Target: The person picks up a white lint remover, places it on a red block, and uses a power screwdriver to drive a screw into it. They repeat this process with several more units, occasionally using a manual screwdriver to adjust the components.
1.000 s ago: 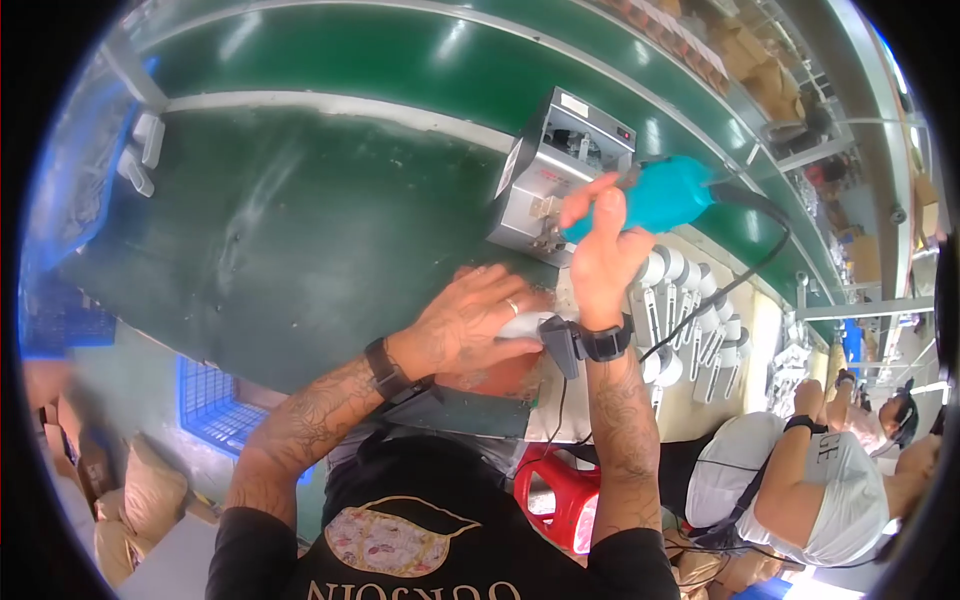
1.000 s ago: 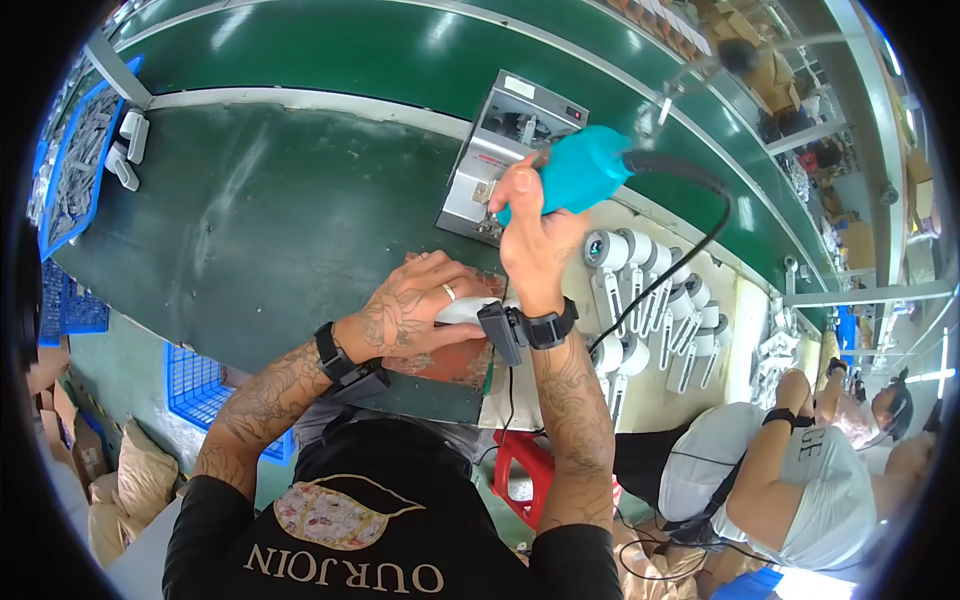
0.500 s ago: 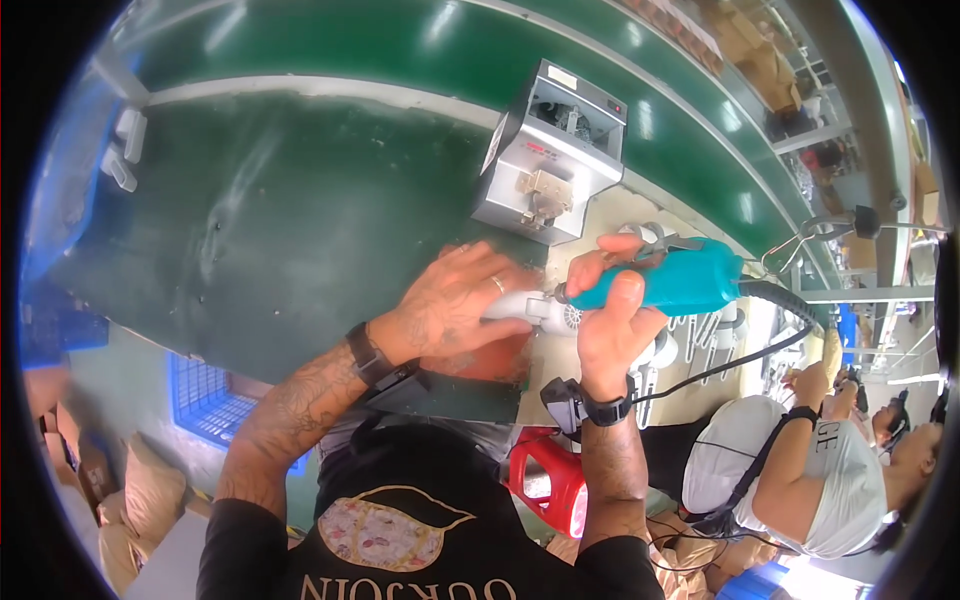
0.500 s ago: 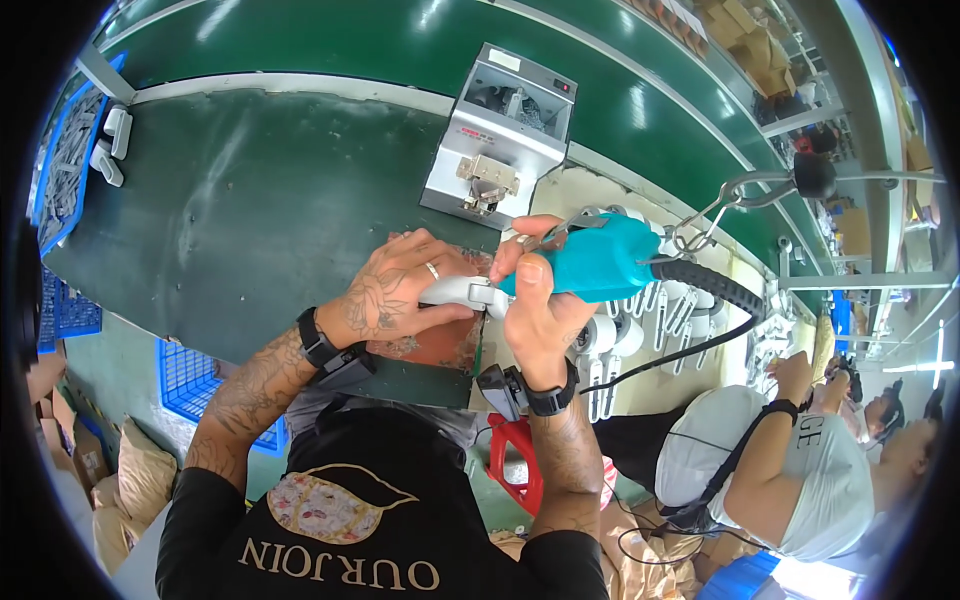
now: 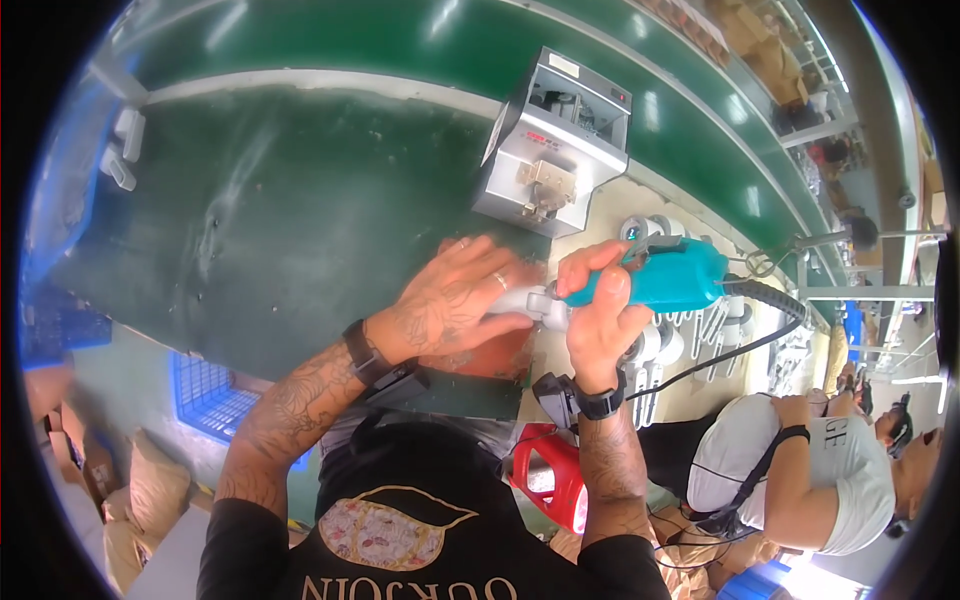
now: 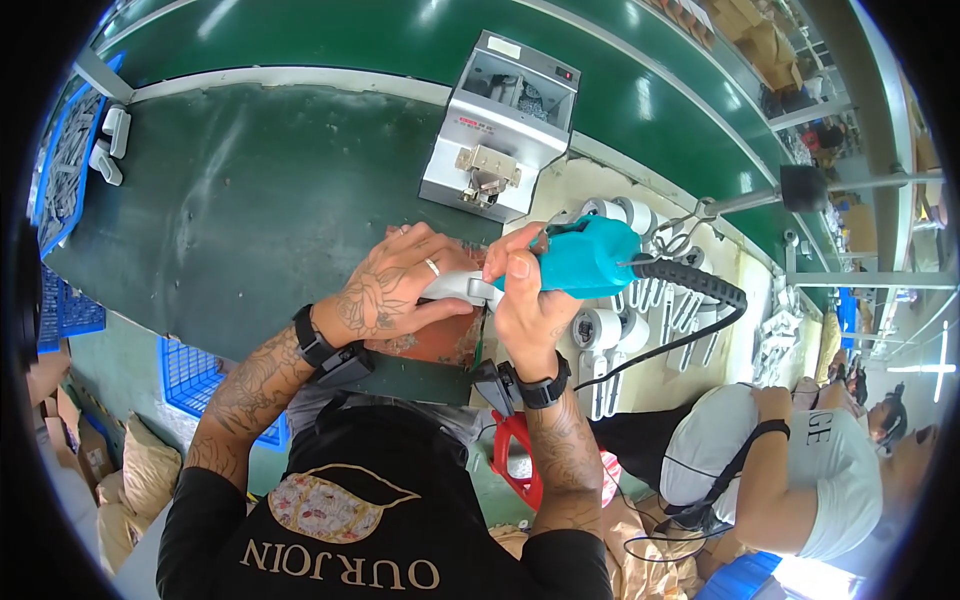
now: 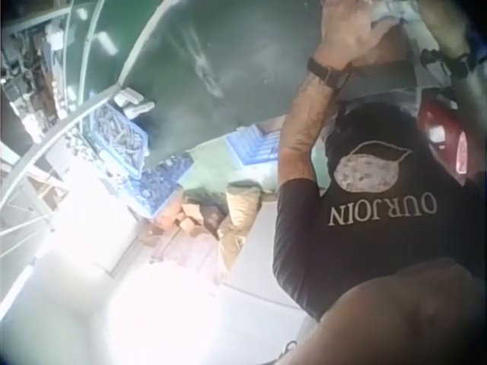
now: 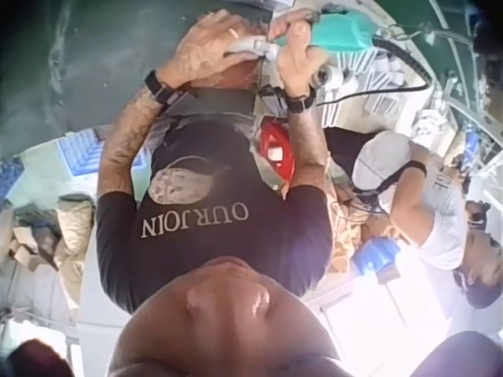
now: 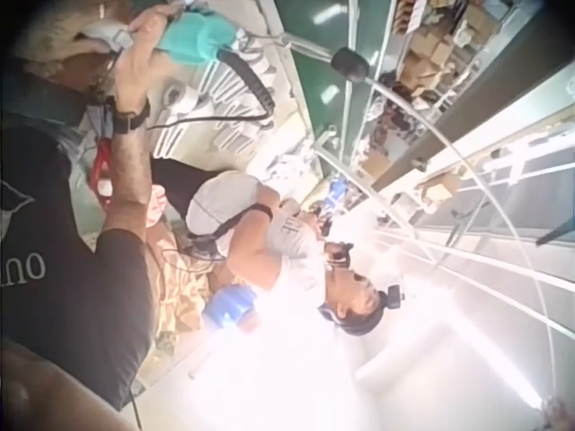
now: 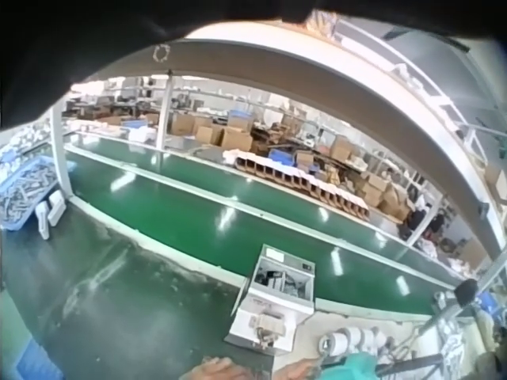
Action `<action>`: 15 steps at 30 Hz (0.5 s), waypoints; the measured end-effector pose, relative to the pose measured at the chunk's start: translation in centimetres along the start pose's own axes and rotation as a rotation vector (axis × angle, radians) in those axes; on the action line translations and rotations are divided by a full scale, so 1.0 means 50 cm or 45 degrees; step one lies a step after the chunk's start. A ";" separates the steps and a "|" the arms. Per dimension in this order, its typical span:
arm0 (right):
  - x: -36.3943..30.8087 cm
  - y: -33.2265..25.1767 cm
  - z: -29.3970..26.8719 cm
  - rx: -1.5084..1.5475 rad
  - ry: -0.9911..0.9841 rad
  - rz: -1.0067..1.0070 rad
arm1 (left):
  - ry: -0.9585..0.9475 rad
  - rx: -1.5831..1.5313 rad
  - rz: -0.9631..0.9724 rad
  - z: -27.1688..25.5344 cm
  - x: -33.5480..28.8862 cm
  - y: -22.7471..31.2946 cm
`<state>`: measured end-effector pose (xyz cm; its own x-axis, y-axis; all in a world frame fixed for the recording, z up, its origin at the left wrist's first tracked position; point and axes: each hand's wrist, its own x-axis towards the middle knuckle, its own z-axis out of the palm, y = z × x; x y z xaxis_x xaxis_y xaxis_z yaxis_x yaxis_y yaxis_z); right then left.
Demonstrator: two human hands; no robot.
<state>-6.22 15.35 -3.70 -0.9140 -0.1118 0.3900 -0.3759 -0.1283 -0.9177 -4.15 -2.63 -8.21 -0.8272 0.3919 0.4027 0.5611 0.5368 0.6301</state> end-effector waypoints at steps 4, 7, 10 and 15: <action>0.004 0.010 -0.003 0.009 -0.027 -0.006 | -0.050 0.036 0.001 -0.002 0.003 0.000; 0.007 0.014 -0.001 0.016 0.019 0.038 | -0.025 0.054 0.008 -0.005 0.001 0.002; 0.018 0.000 0.006 -0.083 0.047 0.088 | -0.061 -0.015 0.034 -0.001 -0.002 -0.014; 0.082 -0.025 0.039 -0.135 0.130 -0.038 | -0.040 0.018 0.041 -0.005 -0.007 -0.003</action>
<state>-9.22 13.13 -0.80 -0.9109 -0.0078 0.4126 -0.4123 -0.0246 -0.9107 -3.94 -3.02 -8.28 -0.8075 0.4320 0.4016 0.5880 0.5342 0.6074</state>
